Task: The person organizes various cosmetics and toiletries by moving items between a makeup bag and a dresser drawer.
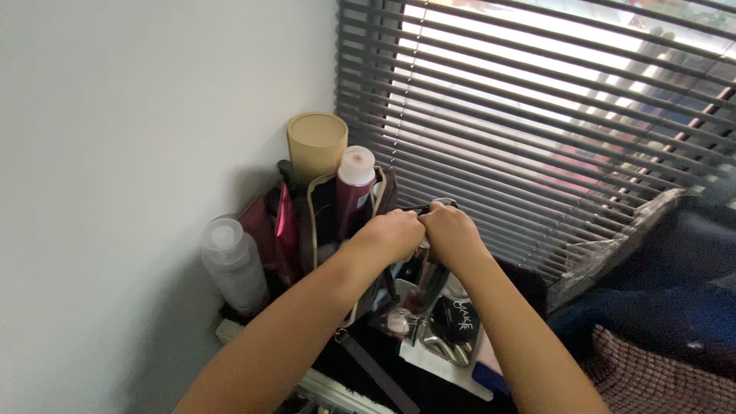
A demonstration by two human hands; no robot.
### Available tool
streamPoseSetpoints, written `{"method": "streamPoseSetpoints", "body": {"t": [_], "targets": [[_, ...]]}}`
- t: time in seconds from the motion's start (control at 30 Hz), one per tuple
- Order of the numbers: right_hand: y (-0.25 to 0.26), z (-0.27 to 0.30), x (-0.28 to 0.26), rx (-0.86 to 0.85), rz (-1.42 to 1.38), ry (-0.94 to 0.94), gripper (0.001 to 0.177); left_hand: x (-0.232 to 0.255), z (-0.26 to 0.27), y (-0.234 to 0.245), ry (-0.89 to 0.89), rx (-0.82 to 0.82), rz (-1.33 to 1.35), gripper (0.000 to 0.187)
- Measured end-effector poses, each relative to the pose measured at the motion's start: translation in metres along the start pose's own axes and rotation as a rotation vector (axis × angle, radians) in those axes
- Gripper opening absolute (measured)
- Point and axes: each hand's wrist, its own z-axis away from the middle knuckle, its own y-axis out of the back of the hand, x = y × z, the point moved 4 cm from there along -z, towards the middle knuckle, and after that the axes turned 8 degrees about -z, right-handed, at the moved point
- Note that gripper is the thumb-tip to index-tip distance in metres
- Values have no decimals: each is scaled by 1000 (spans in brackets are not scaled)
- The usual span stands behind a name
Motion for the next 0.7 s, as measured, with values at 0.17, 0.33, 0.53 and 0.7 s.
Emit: {"method": "streamPoseSetpoints", "body": {"t": [0.17,0.33,0.53,0.7], "targets": [[-30,-5,3,-133,78,85,13,2,12,-3,-9,105,-35,24],[10,-17,6,-355,168,-92,16,-1,7,-6,11,104,-10,22],[18,-26,6,-352,65,-134,28,3,14,-5,-7,211,-3,20],[-6,-14,6,-117,165,-10,20,7,30,8,1,214,-23,17]]}}
